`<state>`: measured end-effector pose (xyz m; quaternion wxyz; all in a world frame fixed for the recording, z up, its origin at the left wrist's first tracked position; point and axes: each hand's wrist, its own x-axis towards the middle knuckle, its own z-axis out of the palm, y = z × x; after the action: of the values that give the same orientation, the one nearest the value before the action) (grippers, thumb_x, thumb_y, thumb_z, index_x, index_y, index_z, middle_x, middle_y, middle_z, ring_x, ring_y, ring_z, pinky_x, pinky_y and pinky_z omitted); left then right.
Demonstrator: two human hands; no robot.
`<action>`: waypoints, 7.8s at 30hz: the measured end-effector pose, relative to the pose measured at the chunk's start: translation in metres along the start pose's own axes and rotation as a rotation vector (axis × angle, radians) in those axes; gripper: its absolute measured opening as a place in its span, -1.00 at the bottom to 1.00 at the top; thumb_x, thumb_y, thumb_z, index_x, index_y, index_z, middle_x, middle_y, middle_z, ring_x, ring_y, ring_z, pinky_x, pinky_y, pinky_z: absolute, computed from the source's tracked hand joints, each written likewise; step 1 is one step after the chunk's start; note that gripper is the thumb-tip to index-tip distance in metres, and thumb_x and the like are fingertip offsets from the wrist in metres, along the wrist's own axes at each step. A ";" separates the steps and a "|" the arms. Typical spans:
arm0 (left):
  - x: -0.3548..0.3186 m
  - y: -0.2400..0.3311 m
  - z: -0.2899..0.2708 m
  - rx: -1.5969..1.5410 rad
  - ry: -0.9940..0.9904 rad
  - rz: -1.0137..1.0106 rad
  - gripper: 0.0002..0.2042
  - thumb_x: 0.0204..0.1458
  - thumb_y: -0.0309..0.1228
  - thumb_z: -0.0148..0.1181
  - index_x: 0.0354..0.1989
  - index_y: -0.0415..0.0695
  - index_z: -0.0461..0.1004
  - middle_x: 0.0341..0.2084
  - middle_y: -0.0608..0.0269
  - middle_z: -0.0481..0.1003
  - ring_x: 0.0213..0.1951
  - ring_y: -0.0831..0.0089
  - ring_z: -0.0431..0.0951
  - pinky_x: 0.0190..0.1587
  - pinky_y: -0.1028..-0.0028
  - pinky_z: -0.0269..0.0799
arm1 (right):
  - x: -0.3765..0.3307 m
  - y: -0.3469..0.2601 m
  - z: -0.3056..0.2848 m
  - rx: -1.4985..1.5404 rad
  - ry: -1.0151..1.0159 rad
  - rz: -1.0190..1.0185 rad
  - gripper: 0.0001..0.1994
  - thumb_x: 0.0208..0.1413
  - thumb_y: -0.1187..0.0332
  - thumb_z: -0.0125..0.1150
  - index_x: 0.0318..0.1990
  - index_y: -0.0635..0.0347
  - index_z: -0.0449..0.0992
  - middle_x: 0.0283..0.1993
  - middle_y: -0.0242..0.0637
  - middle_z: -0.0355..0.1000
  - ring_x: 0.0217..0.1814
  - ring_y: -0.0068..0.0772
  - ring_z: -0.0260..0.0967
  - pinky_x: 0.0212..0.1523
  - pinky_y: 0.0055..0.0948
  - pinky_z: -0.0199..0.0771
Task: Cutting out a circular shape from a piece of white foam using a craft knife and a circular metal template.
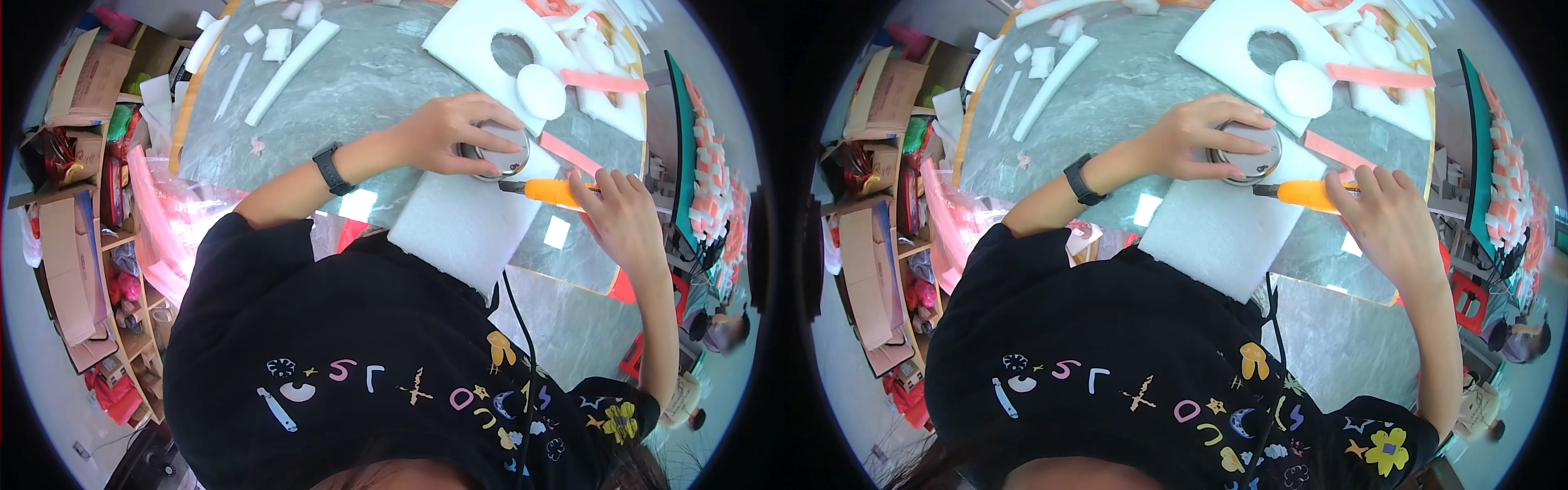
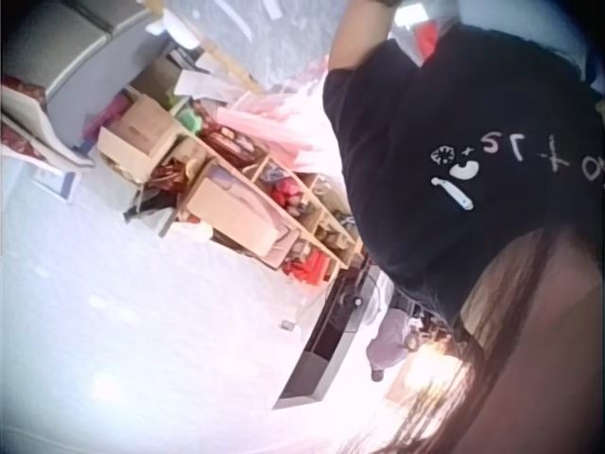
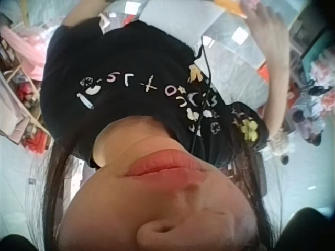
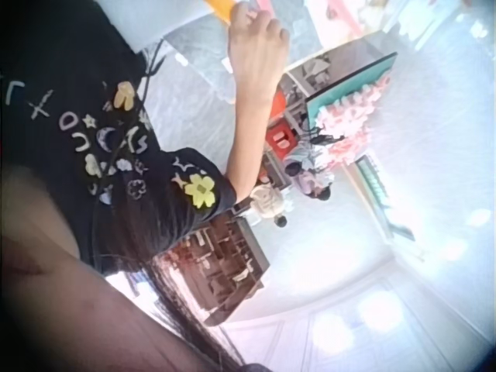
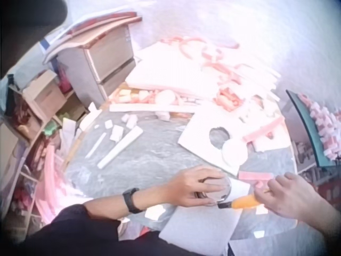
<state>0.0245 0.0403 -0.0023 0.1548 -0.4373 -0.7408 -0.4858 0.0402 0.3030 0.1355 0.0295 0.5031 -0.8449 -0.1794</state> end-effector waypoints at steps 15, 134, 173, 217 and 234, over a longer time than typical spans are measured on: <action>0.001 -0.005 0.004 0.006 0.044 0.014 -0.69 -0.22 -0.30 0.37 -0.21 0.13 0.59 -0.07 0.35 0.47 -0.05 0.35 0.45 -0.08 0.43 0.43 | 0.010 -0.009 -0.006 -0.108 -0.104 0.069 -0.79 -0.11 0.42 0.16 -0.26 0.12 0.36 -0.50 -0.34 0.31 -0.44 -0.39 0.35 -0.39 -0.43 0.28; 0.076 -0.011 -0.006 0.482 -0.393 0.299 -0.73 0.02 -0.27 0.09 -0.64 -0.15 0.41 -0.57 0.28 0.35 -0.42 0.32 0.40 -0.25 0.37 0.25 | -0.044 -0.091 -0.008 0.529 0.044 0.669 -0.74 -0.04 0.23 0.26 -0.35 0.17 0.33 -0.60 -0.18 0.36 -0.54 -0.11 0.38 -0.53 -0.21 0.30; 0.081 -0.025 0.001 0.351 -0.602 0.340 -0.77 0.10 -0.35 -0.07 -0.50 -0.20 0.41 -0.54 0.10 0.38 -0.43 0.16 0.44 -0.37 0.27 0.33 | 0.043 -0.166 0.009 0.562 0.040 0.912 -0.76 0.04 0.24 0.19 -0.47 0.22 0.36 -0.65 -0.24 0.41 -0.58 -0.24 0.46 -0.56 -0.35 0.43; 0.081 -0.023 0.000 0.480 -0.781 -0.149 -0.66 0.08 -0.19 -0.08 -0.06 -0.07 0.45 -0.44 0.18 0.48 -0.30 0.22 0.49 -0.25 0.29 0.39 | -0.051 -0.012 0.050 -0.147 0.179 0.124 -0.73 -0.10 0.25 0.26 -0.30 0.07 0.31 -0.55 -0.37 0.31 -0.53 -0.39 0.39 -0.43 -0.45 0.32; 0.080 -0.015 0.003 0.437 -0.734 -0.207 -0.68 0.10 -0.17 -0.09 -0.33 -0.16 0.50 -0.45 0.10 0.50 -0.39 0.20 0.48 -0.29 0.32 0.36 | -0.064 -0.222 0.117 2.142 0.645 1.264 -0.73 0.27 0.24 -0.07 -0.11 0.27 0.40 -0.30 -0.37 0.43 -0.28 -0.66 0.35 -0.24 -0.59 0.36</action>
<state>-0.0328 0.0807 0.0400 -0.0790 -0.4614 -0.8720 -0.1431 0.2314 0.2944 -0.0391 -0.1060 -0.1901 -0.6121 0.7602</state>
